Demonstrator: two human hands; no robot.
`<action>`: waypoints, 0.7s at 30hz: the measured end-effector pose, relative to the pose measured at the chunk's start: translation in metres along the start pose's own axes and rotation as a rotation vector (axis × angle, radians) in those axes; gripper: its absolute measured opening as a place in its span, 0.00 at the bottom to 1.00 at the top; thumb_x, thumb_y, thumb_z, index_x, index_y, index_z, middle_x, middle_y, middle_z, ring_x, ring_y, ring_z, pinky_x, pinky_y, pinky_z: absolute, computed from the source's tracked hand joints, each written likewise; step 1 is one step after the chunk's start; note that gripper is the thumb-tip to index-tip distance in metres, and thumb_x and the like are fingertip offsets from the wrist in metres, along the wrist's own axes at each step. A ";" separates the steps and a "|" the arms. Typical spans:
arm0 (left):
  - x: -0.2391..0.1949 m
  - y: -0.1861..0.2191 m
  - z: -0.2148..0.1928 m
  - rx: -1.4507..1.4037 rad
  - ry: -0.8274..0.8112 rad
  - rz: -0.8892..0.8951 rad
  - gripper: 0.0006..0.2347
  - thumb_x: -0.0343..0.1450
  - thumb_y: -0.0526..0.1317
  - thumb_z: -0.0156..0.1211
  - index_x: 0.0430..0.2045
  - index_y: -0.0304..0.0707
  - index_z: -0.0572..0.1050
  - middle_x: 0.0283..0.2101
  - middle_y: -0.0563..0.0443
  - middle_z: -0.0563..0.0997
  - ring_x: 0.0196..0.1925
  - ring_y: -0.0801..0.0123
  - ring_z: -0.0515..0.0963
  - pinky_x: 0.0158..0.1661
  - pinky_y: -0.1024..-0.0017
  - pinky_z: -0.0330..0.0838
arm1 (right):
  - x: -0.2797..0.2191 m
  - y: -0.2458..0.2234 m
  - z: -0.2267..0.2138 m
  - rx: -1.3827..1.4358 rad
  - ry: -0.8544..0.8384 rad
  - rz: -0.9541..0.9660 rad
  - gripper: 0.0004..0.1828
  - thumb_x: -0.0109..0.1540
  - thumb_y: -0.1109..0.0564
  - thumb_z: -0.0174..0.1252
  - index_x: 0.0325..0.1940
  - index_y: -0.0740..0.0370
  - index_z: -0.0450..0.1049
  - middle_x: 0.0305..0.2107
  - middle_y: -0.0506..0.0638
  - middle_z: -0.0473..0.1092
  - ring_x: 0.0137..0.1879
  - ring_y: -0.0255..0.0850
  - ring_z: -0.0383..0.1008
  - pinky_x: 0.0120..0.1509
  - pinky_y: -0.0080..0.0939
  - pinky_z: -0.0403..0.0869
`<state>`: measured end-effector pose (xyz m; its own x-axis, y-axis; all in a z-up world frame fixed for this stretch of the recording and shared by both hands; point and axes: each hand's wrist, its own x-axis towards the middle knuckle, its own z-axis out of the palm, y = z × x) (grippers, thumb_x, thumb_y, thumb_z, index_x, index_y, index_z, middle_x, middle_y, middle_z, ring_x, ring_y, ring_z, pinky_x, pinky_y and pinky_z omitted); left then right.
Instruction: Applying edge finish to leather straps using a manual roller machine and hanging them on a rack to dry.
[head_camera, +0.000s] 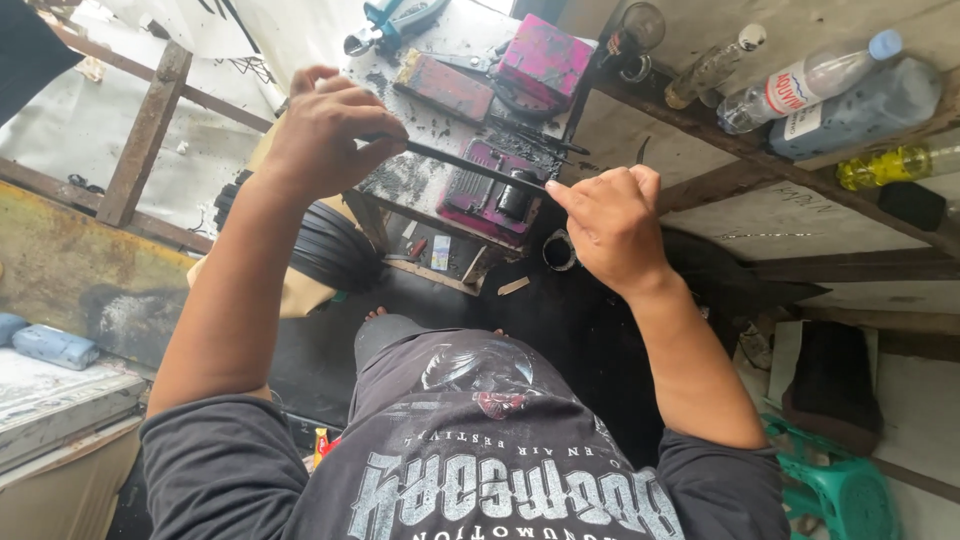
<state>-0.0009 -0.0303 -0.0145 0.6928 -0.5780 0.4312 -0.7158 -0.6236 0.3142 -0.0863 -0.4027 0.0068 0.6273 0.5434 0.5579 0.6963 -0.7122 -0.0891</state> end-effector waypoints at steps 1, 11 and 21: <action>-0.002 -0.003 0.006 0.113 0.122 0.073 0.08 0.77 0.42 0.72 0.27 0.58 0.82 0.34 0.65 0.84 0.41 0.66 0.79 0.60 0.59 0.56 | -0.001 -0.002 0.005 -0.076 0.029 -0.023 0.24 0.58 0.74 0.57 0.52 0.52 0.82 0.30 0.37 0.72 0.39 0.42 0.68 0.56 0.47 0.56; 0.005 0.011 0.027 0.171 0.092 0.082 0.09 0.79 0.47 0.68 0.27 0.62 0.82 0.34 0.69 0.84 0.49 0.63 0.76 0.62 0.58 0.49 | -0.023 0.001 0.006 -0.141 0.082 0.011 0.21 0.63 0.73 0.59 0.51 0.50 0.82 0.30 0.37 0.73 0.39 0.41 0.66 0.58 0.48 0.54; 0.036 0.056 0.043 0.123 0.102 0.168 0.07 0.71 0.40 0.73 0.24 0.58 0.81 0.29 0.65 0.81 0.43 0.65 0.74 0.57 0.58 0.53 | -0.067 0.014 -0.021 -0.187 0.087 0.101 0.21 0.61 0.73 0.57 0.48 0.51 0.84 0.30 0.42 0.72 0.41 0.42 0.66 0.58 0.49 0.56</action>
<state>-0.0117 -0.1088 -0.0178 0.5478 -0.6268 0.5540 -0.8000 -0.5862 0.1279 -0.1265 -0.4585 -0.0144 0.6523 0.4305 0.6238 0.5496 -0.8354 0.0018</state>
